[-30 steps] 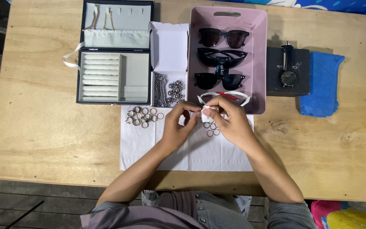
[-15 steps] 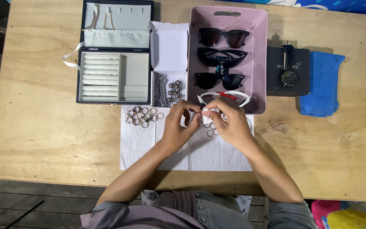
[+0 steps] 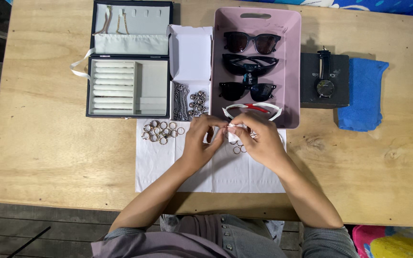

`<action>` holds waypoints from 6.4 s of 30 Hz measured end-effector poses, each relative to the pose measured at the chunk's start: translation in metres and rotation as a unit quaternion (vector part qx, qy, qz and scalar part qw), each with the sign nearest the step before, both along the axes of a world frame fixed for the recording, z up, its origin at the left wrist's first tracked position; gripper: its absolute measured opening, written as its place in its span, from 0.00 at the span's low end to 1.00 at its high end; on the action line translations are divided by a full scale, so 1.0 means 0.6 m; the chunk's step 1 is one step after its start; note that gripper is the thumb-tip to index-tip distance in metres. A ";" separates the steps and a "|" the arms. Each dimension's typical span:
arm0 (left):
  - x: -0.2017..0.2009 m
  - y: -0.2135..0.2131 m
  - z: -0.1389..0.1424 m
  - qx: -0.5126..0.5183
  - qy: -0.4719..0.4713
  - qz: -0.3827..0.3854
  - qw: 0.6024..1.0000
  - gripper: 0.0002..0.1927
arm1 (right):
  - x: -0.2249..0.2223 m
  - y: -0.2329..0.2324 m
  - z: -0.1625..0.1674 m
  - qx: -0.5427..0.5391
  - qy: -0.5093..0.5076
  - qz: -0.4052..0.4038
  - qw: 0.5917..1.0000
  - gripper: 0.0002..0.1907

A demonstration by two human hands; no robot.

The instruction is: The person sits at a table with a jewelry box, a tray of sunglasses, a watch and a pile of rings. They pick up rings one at a time, wipe each ring with a white tissue, and place the rings back on the cloth on the table.

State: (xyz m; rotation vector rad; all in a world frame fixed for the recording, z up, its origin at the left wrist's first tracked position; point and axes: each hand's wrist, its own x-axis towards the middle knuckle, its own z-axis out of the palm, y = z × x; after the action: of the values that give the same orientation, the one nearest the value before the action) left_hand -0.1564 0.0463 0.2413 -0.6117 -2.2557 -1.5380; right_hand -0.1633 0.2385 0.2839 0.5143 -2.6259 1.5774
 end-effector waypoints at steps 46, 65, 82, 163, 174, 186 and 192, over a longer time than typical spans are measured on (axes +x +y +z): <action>0.031 -0.230 -0.027 -0.208 -0.172 0.146 0.952 0.06 | -0.024 -0.183 -0.033 0.193 -0.294 0.204 0.913 0.23; 0.009 -0.226 -0.074 -0.263 -0.196 0.123 0.937 0.12 | -0.049 -0.205 -0.108 0.210 -0.210 0.233 0.926 0.29; 0.015 -0.202 -0.056 -0.205 -0.167 0.104 0.959 0.11 | -0.035 -0.165 -0.084 0.112 -0.301 0.166 0.932 0.14; 0.015 0.027 0.031 -0.134 -0.009 0.005 0.991 0.08 | 0.053 0.041 0.010 -0.002 0.062 -0.017 0.998 0.16; 0.016 0.039 0.038 -0.147 0.051 0.013 0.988 0.09 | 0.047 0.047 -0.014 0.020 0.132 -0.006 0.991 0.11; 0.026 0.024 0.043 -0.115 0.014 0.020 0.993 0.09 | 0.049 0.027 -0.017 0.021 0.185 -0.022 0.982 0.12; 0.024 0.022 0.042 -0.112 0.019 0.018 0.993 0.09 | 0.053 0.025 -0.020 0.003 0.153 -0.026 0.988 0.16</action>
State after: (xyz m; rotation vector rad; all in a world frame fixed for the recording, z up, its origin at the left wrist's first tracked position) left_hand -0.1419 0.0597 0.2666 -0.6500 -2.4162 -1.2551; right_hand -0.1313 0.2537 0.2719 0.6254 -2.3960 1.3518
